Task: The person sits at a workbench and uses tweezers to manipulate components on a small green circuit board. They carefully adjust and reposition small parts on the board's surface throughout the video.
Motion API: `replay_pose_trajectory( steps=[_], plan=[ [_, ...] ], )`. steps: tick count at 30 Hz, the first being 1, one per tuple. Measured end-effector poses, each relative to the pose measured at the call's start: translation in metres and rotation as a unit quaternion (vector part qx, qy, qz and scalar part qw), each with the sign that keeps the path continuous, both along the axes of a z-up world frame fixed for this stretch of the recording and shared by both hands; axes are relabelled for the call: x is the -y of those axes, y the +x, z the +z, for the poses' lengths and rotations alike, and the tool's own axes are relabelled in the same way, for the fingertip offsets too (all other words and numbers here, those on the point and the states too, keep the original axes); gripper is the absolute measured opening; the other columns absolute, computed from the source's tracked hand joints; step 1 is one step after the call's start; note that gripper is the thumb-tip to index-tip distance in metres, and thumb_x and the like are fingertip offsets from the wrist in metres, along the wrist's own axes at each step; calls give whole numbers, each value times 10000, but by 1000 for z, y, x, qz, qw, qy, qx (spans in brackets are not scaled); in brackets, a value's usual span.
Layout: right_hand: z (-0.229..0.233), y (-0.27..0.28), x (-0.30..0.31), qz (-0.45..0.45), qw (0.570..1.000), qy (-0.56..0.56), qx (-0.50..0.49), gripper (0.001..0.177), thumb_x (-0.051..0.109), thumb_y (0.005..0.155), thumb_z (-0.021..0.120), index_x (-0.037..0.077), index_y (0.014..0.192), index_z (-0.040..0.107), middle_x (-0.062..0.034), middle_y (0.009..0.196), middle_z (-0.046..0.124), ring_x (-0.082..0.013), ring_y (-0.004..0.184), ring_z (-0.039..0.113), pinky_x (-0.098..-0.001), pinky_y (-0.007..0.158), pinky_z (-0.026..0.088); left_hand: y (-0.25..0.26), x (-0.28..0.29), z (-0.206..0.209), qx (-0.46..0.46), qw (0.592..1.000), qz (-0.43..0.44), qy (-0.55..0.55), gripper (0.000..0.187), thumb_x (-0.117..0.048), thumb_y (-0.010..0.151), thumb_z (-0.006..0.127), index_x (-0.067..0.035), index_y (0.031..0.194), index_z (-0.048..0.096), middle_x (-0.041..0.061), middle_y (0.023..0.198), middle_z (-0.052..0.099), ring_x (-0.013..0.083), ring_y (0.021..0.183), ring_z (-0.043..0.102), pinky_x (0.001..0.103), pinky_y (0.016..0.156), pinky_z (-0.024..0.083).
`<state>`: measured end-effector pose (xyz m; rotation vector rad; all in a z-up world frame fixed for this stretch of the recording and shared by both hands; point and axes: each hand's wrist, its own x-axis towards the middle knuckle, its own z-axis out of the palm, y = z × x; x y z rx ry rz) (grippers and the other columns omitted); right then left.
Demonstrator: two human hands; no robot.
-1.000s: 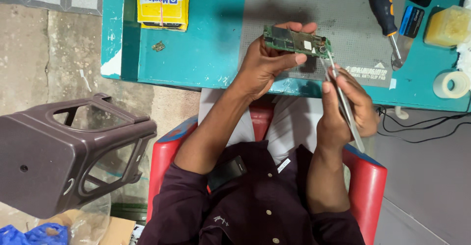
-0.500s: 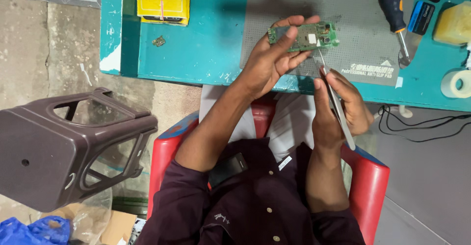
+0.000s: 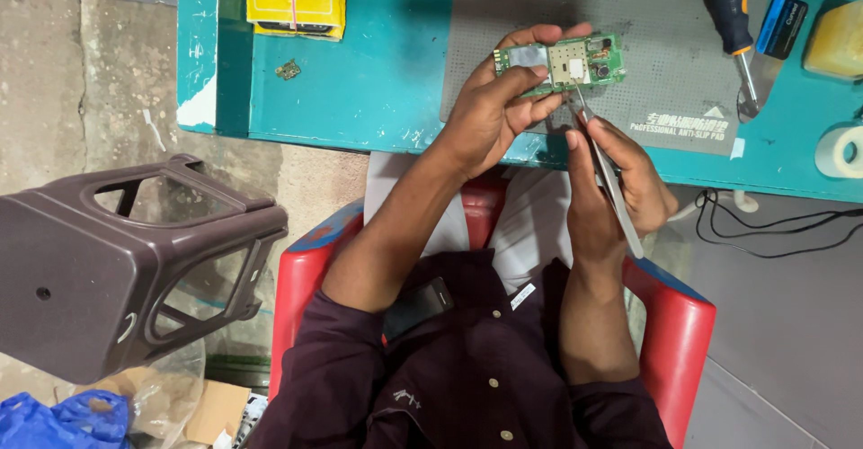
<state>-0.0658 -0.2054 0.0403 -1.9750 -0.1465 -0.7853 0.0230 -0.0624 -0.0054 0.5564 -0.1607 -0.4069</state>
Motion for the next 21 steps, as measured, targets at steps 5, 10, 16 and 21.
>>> replay_pose_trajectory(
  steps=[5,10,16,21],
  plan=[
    [0,1,0,-3,1000,0,-4,221,-73,985,859,-63,1159,723,-203,1145,769,-228,1061,769,-277,939,609,1,1,-1,10,1000,0,-4,379,15,1052,464,-32,1427,468,192,1624,447,350,1521,451,542,1304,389],
    [2,1,1,5,1000,-7,-6,210,-68,997,857,-58,1161,726,-200,1149,769,-214,1014,771,-275,934,612,-1,1,-2,6,1000,0,16,366,14,1055,462,-37,1418,469,183,1620,446,342,1505,458,544,1285,410],
    [8,3,2,14,999,-33,-13,205,-69,1001,861,-50,1154,726,-190,1136,773,-211,997,779,-267,917,614,-1,0,0,15,1000,1,18,345,20,1082,439,-39,1421,465,181,1630,438,338,1519,449,538,1283,428],
    [11,7,6,32,999,-38,-15,196,-68,1006,862,-47,1150,730,-184,1131,778,-199,990,779,-257,908,612,0,0,2,18,1000,4,21,329,-1,1093,448,-45,1419,464,178,1629,433,339,1516,450,533,1272,438]
  ],
)
